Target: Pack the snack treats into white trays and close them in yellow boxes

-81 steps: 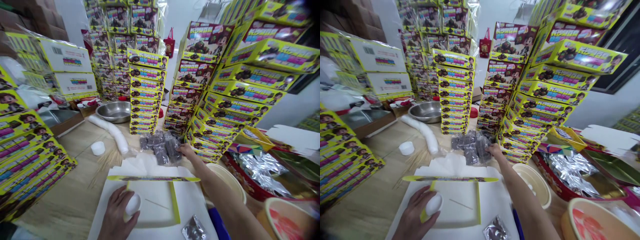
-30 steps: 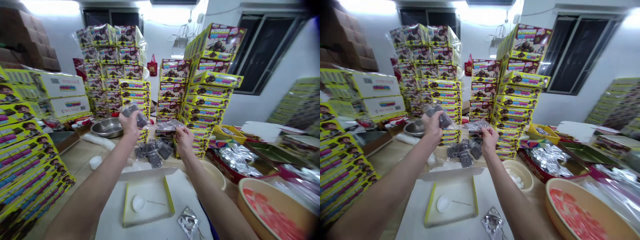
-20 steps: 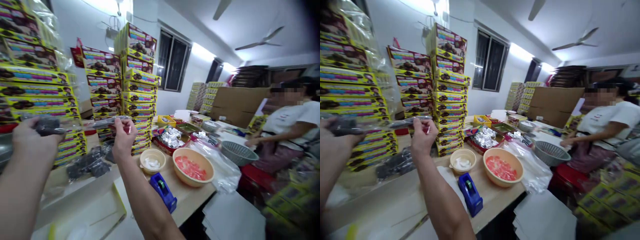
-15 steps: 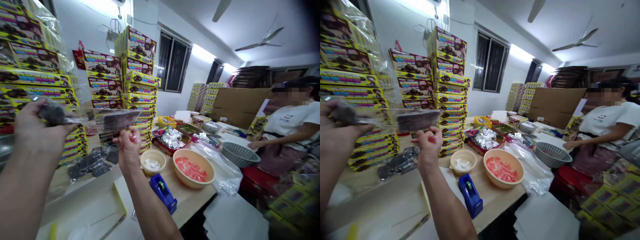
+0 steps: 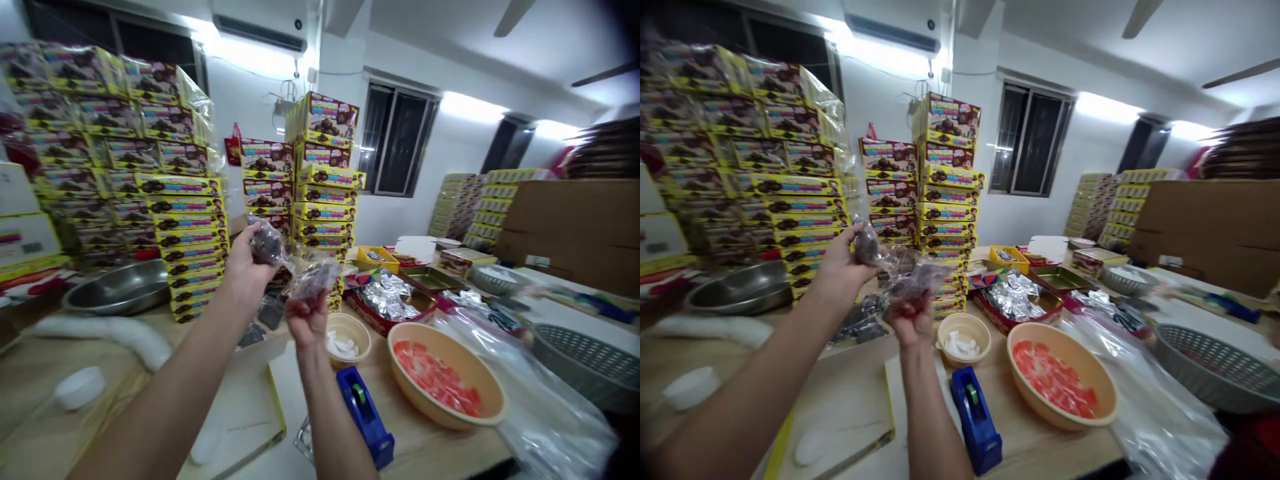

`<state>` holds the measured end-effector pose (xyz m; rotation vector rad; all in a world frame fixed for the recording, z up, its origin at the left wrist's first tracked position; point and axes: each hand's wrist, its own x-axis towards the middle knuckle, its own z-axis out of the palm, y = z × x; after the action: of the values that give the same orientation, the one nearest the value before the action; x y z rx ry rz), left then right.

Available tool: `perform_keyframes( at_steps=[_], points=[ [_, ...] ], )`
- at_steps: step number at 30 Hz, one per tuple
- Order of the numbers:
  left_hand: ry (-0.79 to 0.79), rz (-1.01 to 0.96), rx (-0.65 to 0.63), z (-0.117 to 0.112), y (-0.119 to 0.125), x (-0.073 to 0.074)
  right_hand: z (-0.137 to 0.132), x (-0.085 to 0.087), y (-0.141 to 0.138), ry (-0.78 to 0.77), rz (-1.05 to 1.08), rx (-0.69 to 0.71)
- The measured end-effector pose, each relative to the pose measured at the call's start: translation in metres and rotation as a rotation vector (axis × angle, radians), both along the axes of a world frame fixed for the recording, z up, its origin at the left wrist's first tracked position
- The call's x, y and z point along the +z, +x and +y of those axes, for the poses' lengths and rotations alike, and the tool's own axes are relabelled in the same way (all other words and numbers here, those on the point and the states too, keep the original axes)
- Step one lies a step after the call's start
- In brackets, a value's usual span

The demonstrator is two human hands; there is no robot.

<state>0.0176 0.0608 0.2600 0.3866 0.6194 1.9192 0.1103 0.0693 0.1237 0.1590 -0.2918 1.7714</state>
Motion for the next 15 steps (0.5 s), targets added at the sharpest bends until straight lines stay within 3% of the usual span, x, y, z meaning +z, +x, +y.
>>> perform_keyframes(
  at_steps=[3,7,10,12,15],
  points=[
    [-0.036,-0.057,0.088,0.006,-0.004,-0.005,0.005,0.006,0.027,-0.038,-0.098,-0.19],
    [0.014,0.008,0.488,0.025,-0.029,-0.02,0.008,0.014,0.074,-0.121,-0.204,-0.467],
    [0.005,0.179,0.674,0.037,-0.058,-0.031,0.001,0.017,0.109,-0.012,-0.304,-0.613],
    [-0.029,0.407,0.61,0.038,-0.079,-0.04,-0.009,0.016,0.124,0.128,-0.436,-0.646],
    [-0.104,0.793,0.366,0.032,-0.107,-0.057,-0.03,0.01,0.125,0.238,-0.682,-0.542]
  ],
)
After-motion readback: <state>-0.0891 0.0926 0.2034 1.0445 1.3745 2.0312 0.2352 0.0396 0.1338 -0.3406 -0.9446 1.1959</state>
